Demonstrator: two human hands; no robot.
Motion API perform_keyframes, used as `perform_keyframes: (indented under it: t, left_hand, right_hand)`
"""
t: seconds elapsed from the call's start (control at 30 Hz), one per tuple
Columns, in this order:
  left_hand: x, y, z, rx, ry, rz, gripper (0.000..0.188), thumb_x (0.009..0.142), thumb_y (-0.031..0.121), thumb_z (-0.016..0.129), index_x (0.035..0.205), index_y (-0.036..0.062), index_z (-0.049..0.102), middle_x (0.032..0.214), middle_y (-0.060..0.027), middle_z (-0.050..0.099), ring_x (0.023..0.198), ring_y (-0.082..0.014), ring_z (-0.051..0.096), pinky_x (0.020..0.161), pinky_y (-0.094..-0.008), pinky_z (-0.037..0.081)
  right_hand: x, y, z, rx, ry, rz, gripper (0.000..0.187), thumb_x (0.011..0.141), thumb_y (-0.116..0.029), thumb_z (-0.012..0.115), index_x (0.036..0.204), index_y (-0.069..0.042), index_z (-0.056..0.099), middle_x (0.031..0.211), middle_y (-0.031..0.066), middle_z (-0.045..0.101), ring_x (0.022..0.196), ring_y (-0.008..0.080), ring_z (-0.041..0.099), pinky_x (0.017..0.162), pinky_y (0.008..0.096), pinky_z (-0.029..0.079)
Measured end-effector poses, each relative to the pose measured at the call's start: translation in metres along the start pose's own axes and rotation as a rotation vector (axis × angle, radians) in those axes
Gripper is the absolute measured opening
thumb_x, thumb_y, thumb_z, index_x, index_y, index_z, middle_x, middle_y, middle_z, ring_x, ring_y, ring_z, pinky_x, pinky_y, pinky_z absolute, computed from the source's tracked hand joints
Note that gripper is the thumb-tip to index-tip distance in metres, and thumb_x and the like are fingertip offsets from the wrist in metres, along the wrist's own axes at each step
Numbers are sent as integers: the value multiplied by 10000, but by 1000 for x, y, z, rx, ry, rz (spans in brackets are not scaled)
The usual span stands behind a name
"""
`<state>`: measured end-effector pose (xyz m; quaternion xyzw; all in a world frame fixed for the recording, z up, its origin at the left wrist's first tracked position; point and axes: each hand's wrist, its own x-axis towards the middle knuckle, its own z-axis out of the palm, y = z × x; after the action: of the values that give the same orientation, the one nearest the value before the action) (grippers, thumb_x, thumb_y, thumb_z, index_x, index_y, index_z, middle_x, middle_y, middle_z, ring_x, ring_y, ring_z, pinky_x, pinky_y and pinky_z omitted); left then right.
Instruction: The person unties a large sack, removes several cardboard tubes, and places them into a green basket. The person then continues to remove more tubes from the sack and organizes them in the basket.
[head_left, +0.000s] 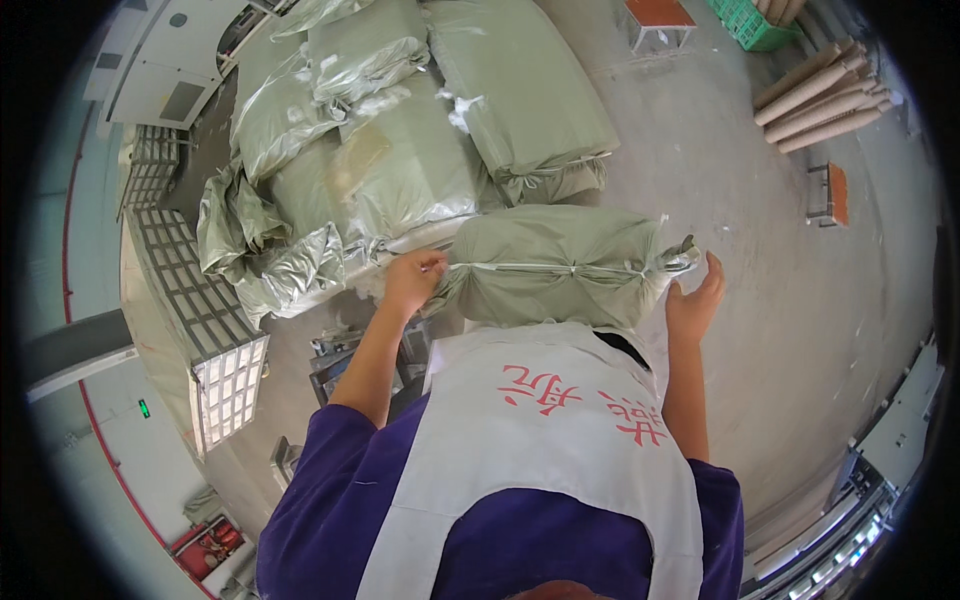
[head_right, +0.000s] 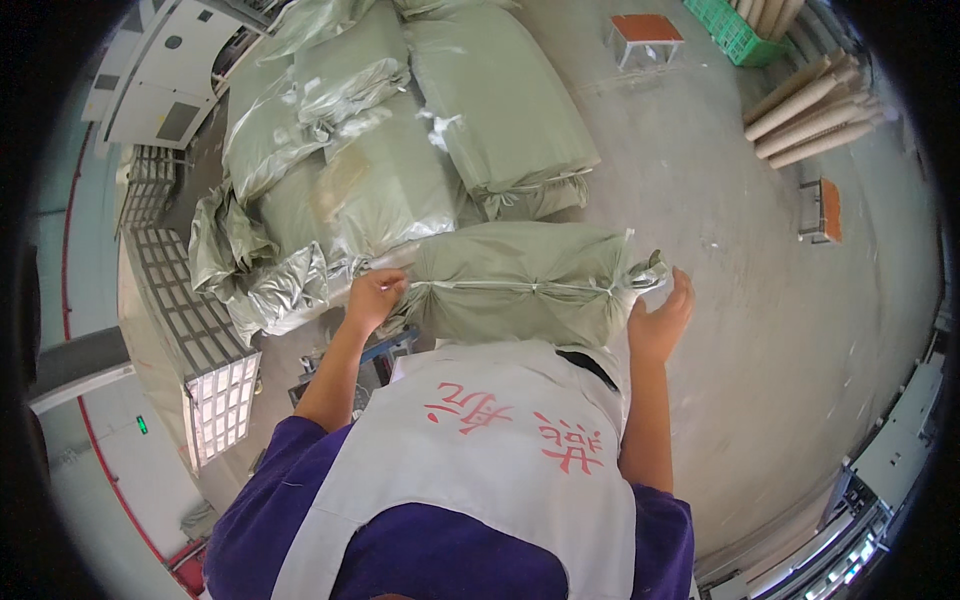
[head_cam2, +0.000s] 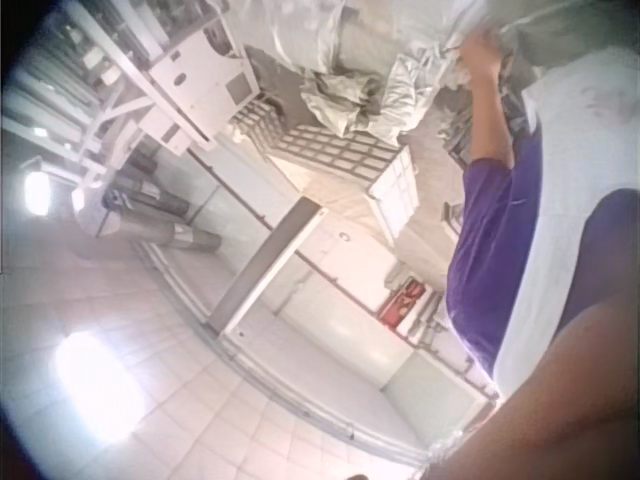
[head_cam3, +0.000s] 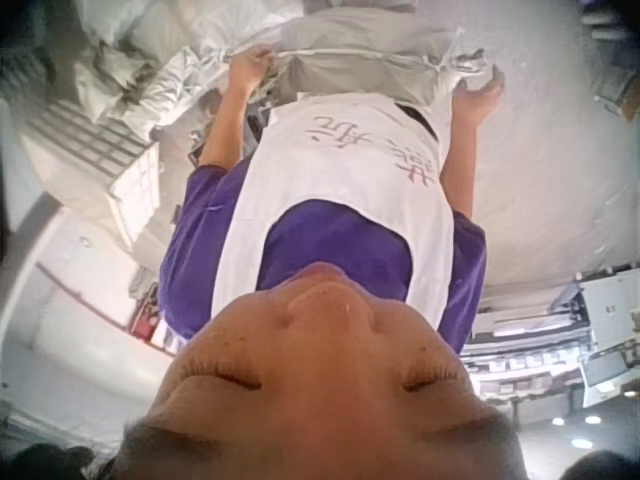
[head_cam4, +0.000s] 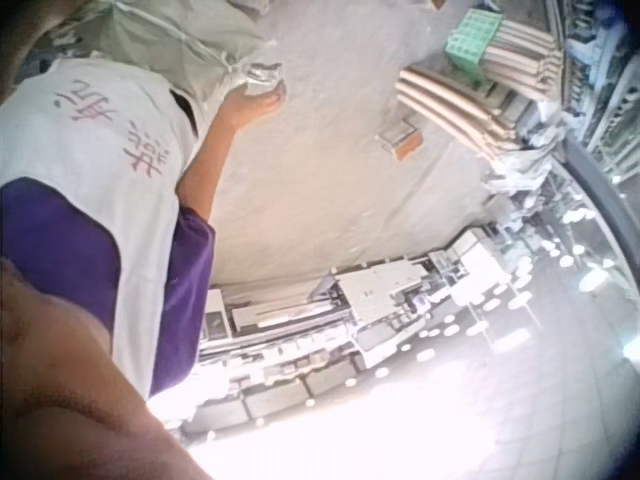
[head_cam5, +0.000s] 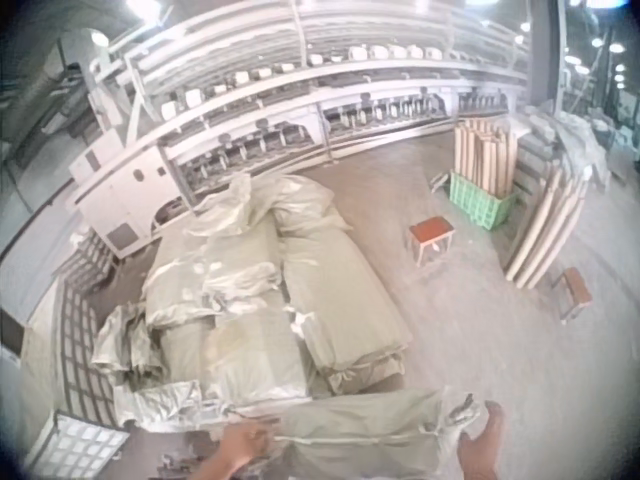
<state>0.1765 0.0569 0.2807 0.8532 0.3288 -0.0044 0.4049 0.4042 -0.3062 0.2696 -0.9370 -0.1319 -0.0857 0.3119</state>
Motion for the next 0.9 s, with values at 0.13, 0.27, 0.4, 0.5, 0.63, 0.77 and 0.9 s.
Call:
perform_keyframes:
  t: [0.13, 0.27, 0.4, 0.5, 0.63, 0.77, 0.9]
  left_hand:
    - [2, 14, -13, 93, -108, 18, 176, 774, 128, 632, 929, 50, 663, 796, -101, 657, 765, -261, 627, 679, -354, 493]
    - [10, 43, -16, 494, 110, 248, 204, 746, 151, 625, 940, 97, 654, 875, -70, 633, 843, -257, 588, 762, -395, 445]
    - [16, 68, 0, 575, -32, 683, 184, 715, 142, 645, 897, 114, 641, 926, -75, 599, 898, -267, 553, 778, -401, 388]
    - [24, 70, 17, 672, -263, 608, 135, 718, 122, 637, 850, 96, 623, 898, -68, 603, 871, -272, 557, 747, -397, 405]
    - [33, 53, 22, 547, -266, 616, 102, 718, 111, 639, 805, 73, 602, 832, -75, 605, 820, -280, 567, 696, -394, 427]
    - [22, 43, 10, 232, -132, 458, 101, 708, 77, 634, 789, 46, 583, 764, -83, 597, 713, -270, 571, 635, -371, 439]
    - [7, 75, -18, -178, -12, 424, 113, 711, 42, 662, 746, 39, 554, 709, -71, 572, 635, -207, 544, 582, -304, 421]
  right_hand:
    - [14, -30, 17, -55, -106, -215, 665, 648, -68, 698, 1252, -23, 423, 1226, 193, 485, 1179, 373, 426, 987, 448, 345]
    - [13, -25, 39, -20, -249, 4, 671, 671, -135, 716, 1257, -14, 414, 1239, 191, 481, 1193, 362, 416, 995, 444, 337]
    - [4, -7, 45, -76, -255, -11, 682, 674, -151, 723, 1265, -19, 409, 1257, 180, 475, 1195, 356, 419, 994, 440, 338]
    - [-4, 5, 42, -115, -174, 2, 667, 677, -171, 725, 1259, -35, 429, 1250, 172, 489, 1184, 349, 431, 990, 445, 342]
    - [-8, 16, 35, -128, -309, 143, 556, 680, -184, 721, 1180, -51, 516, 1192, 157, 540, 1169, 334, 447, 977, 449, 358]
    - [-9, 16, 24, -97, -222, 83, 432, 687, -184, 717, 1081, -64, 586, 1126, 127, 587, 1112, 328, 495, 946, 434, 390]
    - [-15, 3, 19, -80, -42, -159, 342, 706, -164, 698, 1025, -82, 606, 1086, 103, 603, 1032, 316, 541, 876, 411, 436]
